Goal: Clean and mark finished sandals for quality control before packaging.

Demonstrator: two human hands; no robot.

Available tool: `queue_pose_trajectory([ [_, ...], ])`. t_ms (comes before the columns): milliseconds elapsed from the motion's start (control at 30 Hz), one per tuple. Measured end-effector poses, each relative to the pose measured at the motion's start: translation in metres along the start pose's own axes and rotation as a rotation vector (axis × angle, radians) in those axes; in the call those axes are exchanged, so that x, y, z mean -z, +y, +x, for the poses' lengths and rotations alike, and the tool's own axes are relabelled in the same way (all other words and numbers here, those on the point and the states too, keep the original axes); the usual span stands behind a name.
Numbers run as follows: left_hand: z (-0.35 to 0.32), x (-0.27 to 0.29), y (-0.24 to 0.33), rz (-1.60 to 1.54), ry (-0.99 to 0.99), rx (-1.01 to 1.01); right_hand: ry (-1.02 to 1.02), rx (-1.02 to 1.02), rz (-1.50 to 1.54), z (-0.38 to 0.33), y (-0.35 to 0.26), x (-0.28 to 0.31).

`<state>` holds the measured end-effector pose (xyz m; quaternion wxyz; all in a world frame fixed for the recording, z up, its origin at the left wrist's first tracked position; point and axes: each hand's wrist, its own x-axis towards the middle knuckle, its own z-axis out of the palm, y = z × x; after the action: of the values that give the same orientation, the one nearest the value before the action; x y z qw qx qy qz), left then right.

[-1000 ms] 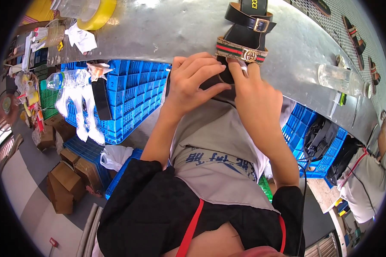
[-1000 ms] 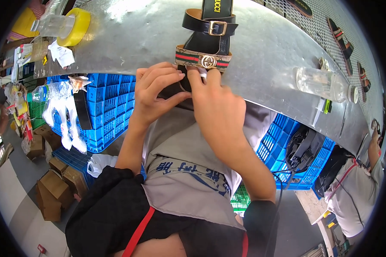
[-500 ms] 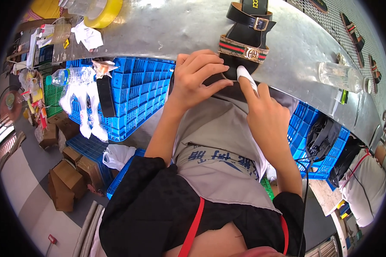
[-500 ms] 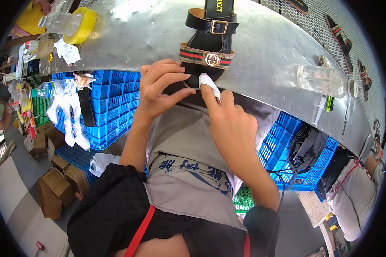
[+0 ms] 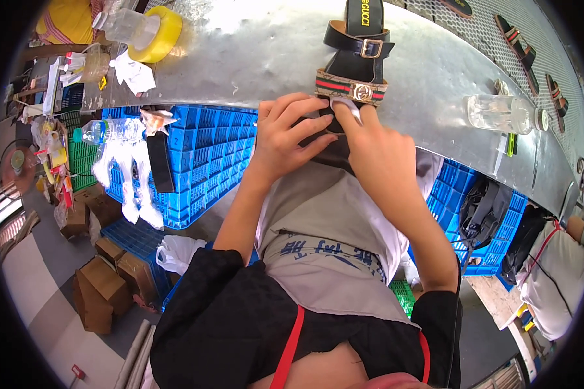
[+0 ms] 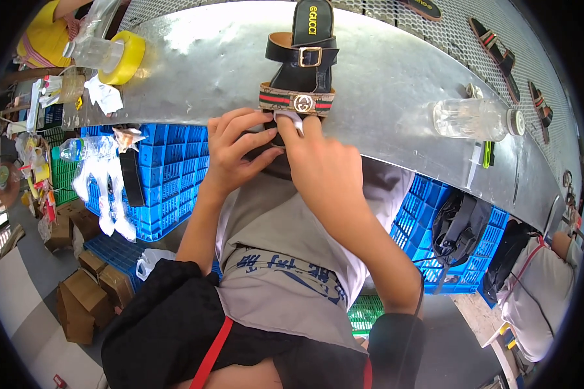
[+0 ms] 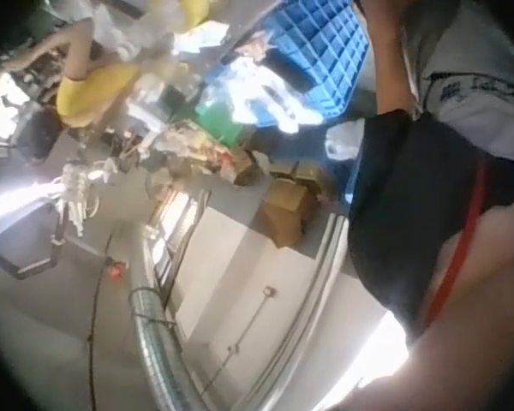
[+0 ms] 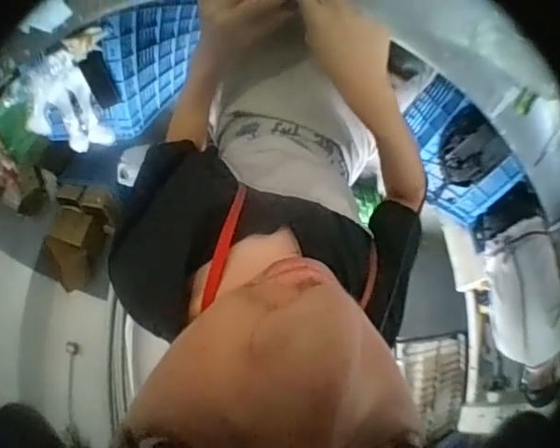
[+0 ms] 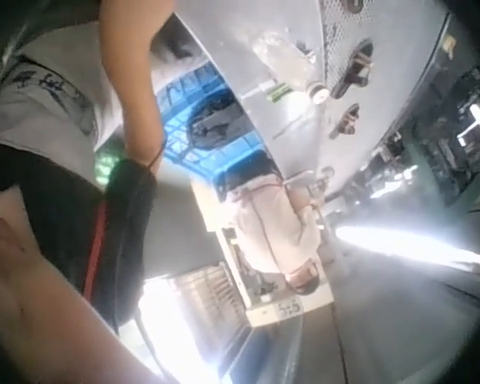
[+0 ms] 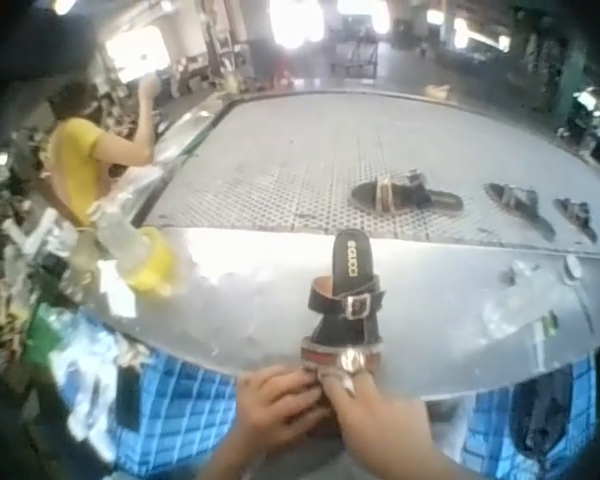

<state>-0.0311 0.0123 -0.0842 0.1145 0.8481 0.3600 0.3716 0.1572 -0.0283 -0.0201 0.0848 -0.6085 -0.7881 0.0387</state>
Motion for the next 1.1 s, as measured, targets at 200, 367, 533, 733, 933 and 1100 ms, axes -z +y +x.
queue_pose_trajectory([
  [200,-0.005,-0.002,-0.001,-0.023,0.022,0.014,-0.077,-0.035,0.034,-0.009,0.002,0.002],
  [367,-0.006,0.002,-0.005,0.015,0.021,-0.008,0.035,-0.038,0.082,-0.014,-0.007,-0.002],
  [533,-0.008,-0.007,-0.004,-0.01,0.088,-0.015,-0.037,-0.075,-0.034,0.0,-0.008,0.002],
  [733,-0.017,-0.008,-0.004,0.005,0.106,-0.014,-0.095,-0.114,-0.099,-0.024,-0.012,0.003],
  [933,-0.012,-0.004,0.005,0.003,0.079,-0.002,0.034,-0.082,-0.022,-0.013,-0.006,0.003],
  [1100,-0.019,0.007,0.006,-0.269,0.264,0.225,0.028,-0.157,0.192,-0.056,0.015,0.035],
])
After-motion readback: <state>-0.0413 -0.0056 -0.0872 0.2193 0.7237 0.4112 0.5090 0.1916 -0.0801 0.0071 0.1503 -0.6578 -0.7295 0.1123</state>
